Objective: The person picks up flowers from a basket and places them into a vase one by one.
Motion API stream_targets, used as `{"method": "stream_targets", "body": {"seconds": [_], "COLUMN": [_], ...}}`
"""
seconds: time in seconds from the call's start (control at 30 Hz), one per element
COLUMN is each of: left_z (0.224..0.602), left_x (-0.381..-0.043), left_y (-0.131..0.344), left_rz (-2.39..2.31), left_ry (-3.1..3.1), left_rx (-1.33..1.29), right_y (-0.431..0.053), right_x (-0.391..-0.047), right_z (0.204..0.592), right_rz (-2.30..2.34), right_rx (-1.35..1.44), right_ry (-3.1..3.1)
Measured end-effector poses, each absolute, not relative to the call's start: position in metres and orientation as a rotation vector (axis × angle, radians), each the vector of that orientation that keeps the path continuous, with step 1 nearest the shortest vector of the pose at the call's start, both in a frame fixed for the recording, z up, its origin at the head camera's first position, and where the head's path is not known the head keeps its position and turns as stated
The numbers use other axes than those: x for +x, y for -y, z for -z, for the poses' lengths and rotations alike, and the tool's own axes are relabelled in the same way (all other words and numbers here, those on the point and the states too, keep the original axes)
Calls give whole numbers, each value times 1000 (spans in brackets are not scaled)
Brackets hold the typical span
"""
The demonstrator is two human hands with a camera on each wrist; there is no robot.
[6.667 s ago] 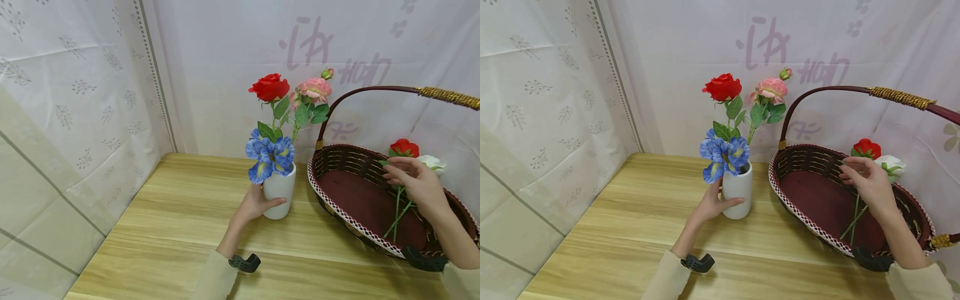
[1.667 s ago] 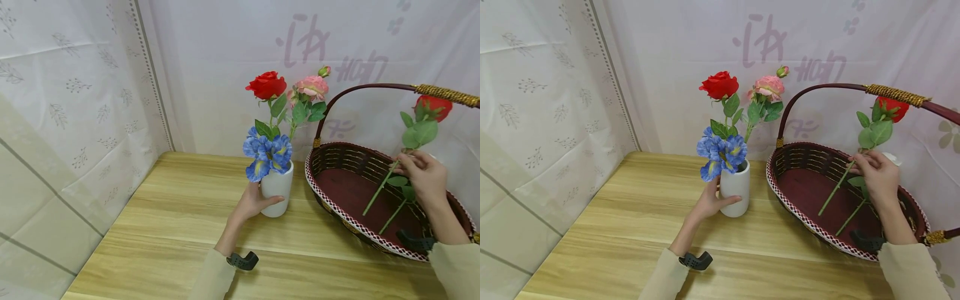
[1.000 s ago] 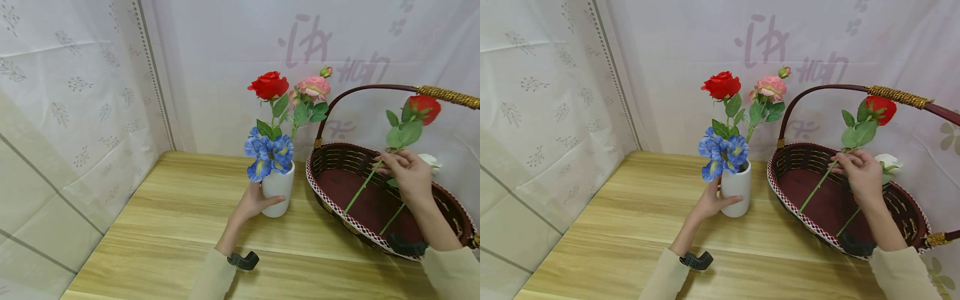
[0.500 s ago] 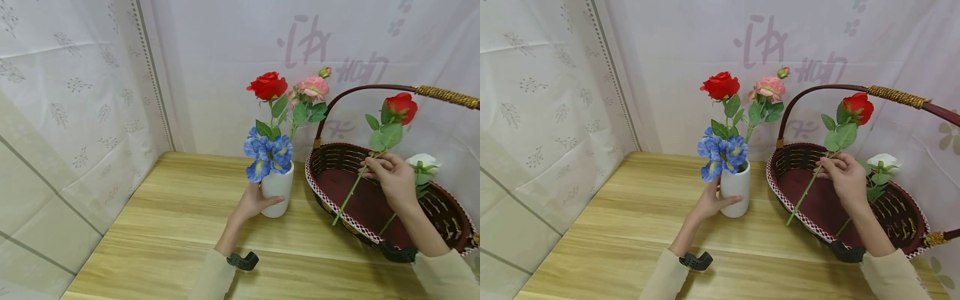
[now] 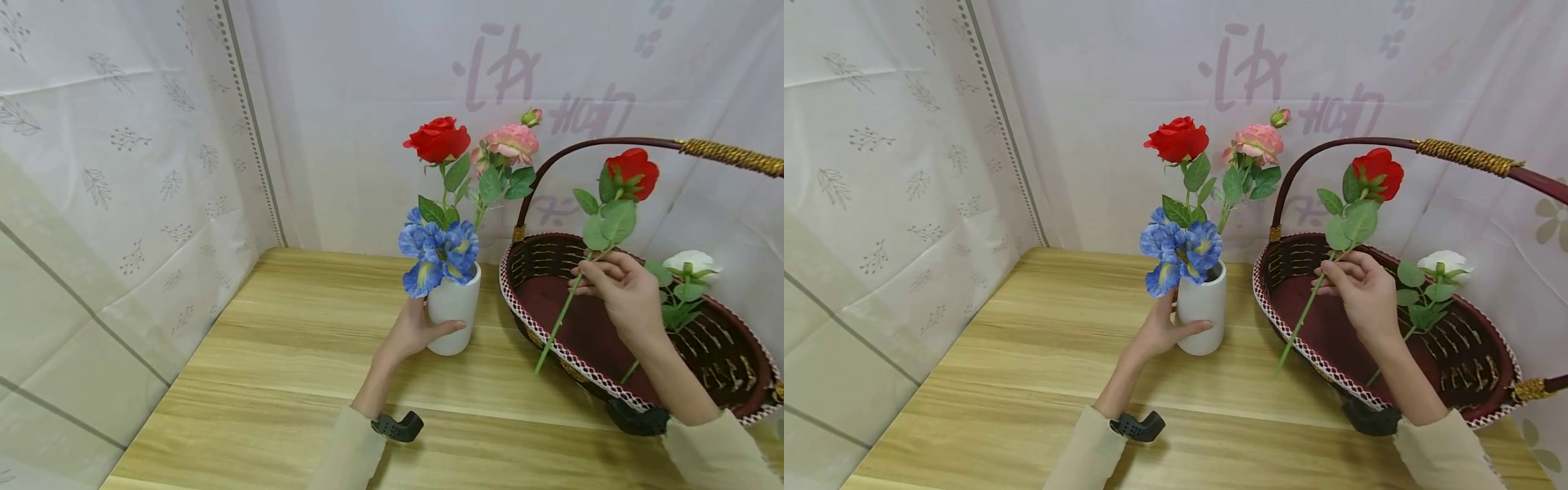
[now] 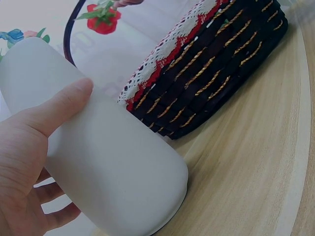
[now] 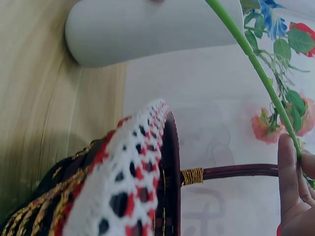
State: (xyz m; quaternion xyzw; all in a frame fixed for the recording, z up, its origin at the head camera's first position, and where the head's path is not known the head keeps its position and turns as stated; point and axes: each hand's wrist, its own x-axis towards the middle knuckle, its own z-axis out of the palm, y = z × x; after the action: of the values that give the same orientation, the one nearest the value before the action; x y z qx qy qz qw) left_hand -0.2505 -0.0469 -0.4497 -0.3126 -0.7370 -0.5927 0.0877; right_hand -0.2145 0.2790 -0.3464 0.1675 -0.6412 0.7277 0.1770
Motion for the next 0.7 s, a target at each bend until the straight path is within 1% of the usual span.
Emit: {"method": "stream_targets", "body": {"seconds": [0.7], "left_z": [449], "left_x": [-252], "left_y": [48], "left_rz": [1673], "left_ry": [2204], "left_rx": [-911], "right_y": [-252], "right_x": [-205], "right_z": [343], "right_rz": [-1983], "right_rx": [639], "right_ry": [1894]}}
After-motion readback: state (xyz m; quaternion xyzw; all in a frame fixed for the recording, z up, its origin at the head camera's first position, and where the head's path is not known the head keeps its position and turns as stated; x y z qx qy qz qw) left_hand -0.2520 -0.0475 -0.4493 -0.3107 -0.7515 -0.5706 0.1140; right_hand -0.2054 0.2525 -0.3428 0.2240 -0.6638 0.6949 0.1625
